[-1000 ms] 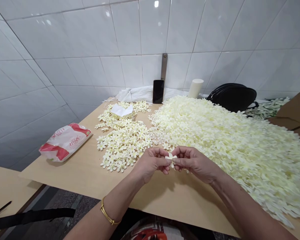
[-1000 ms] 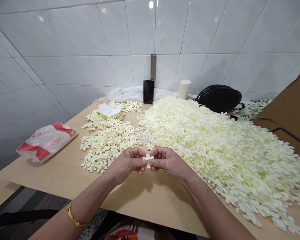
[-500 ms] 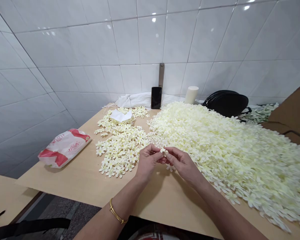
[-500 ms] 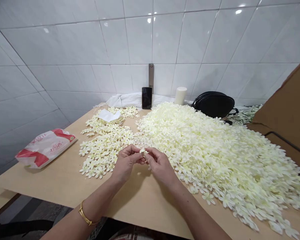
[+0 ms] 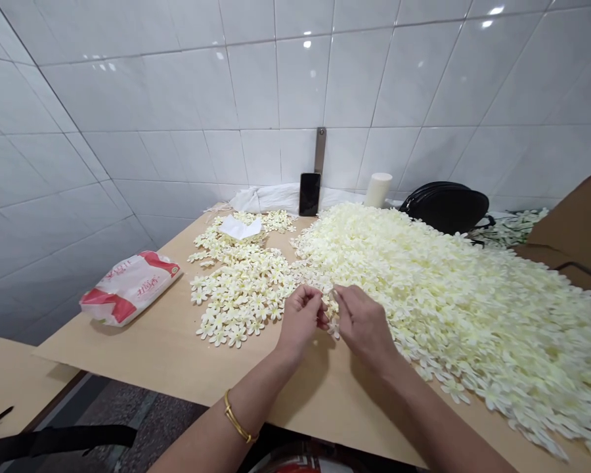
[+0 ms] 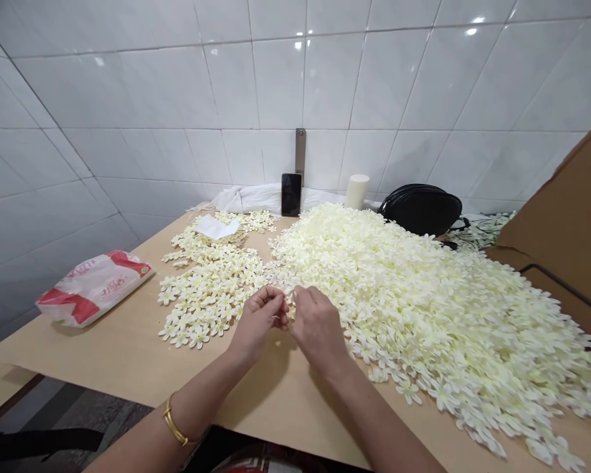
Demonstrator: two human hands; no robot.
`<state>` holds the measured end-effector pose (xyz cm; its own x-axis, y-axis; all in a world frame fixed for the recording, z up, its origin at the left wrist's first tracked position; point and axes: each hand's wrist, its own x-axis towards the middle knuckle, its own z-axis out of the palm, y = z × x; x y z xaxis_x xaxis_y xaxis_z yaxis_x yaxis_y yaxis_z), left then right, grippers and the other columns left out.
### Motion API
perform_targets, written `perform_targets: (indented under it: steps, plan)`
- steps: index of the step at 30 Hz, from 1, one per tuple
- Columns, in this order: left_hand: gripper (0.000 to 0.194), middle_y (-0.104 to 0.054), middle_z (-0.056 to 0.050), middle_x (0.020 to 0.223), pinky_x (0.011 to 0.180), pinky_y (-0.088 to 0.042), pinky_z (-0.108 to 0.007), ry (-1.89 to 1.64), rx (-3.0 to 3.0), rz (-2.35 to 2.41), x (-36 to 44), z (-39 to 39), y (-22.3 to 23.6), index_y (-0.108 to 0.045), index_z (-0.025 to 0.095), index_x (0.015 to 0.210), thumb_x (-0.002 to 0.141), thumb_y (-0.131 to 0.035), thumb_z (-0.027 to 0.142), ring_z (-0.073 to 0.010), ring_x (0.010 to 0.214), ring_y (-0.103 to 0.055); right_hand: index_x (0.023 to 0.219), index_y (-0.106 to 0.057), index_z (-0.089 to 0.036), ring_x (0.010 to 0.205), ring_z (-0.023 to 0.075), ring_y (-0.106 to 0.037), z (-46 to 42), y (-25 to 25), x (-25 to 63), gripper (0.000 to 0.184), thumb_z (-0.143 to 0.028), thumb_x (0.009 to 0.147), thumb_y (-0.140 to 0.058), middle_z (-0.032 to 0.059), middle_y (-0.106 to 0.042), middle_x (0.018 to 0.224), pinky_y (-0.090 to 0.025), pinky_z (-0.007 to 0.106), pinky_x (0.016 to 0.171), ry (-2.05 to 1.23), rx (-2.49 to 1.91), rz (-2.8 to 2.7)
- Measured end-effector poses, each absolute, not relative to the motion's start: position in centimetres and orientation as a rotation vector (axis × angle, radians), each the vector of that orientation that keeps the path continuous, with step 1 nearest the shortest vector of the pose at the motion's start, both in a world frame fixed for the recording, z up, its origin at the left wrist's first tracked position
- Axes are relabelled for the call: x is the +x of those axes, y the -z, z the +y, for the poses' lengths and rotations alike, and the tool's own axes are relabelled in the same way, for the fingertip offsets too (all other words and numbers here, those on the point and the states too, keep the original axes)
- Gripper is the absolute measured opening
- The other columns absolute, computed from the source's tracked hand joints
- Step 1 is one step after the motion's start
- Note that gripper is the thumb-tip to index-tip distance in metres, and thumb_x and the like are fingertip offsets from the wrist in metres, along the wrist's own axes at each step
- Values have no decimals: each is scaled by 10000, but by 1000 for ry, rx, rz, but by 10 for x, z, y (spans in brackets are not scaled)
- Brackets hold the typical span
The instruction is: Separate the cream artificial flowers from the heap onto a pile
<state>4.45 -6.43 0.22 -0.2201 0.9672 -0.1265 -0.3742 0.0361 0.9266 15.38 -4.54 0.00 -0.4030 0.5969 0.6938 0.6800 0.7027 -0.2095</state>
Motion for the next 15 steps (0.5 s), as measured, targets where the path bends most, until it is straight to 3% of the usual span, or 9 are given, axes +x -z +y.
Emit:
perform_targets:
  steps: [4,7,10,15]
  plan:
    - [302,-596,-32,650,528,-447,-238,-1418,690,1021,38,-64,-7,-582,126,694,656,-629,423,-100,544,-542,947,-591,-103,680,199,-513,-39,-7,161,276,-94,825,-344,102,-565,723,-433,320,609,205,-920,-2123]
    - [276,-587,-17,606,551,-429,-219,-1414,584,894,38,-64,-10,-593,114,639,568,-722,347,-84,542,-529,1008,-590,-100,755,226,-516,-44,-6,157,305,-88,815,-354,127,-564,776,-438,364,652,224,-848,-2141]
    - [248,-565,11,553,557,-421,-213,-1449,512,841,39,-63,-10,-581,116,602,499,-765,248,-70,509,-512,994,-590,-156,781,193,-534,-47,-8,157,243,-141,819,-422,101,-561,846,-459,335,673,-149,-831,-2049]
    - [242,-566,15,551,538,-417,-215,-1323,585,751,37,-62,-10,-556,122,617,528,-756,224,-70,483,-513,996,-582,-204,702,138,-550,-40,-17,170,224,-232,778,-543,34,-572,841,-466,284,647,-737,-810,-1894]
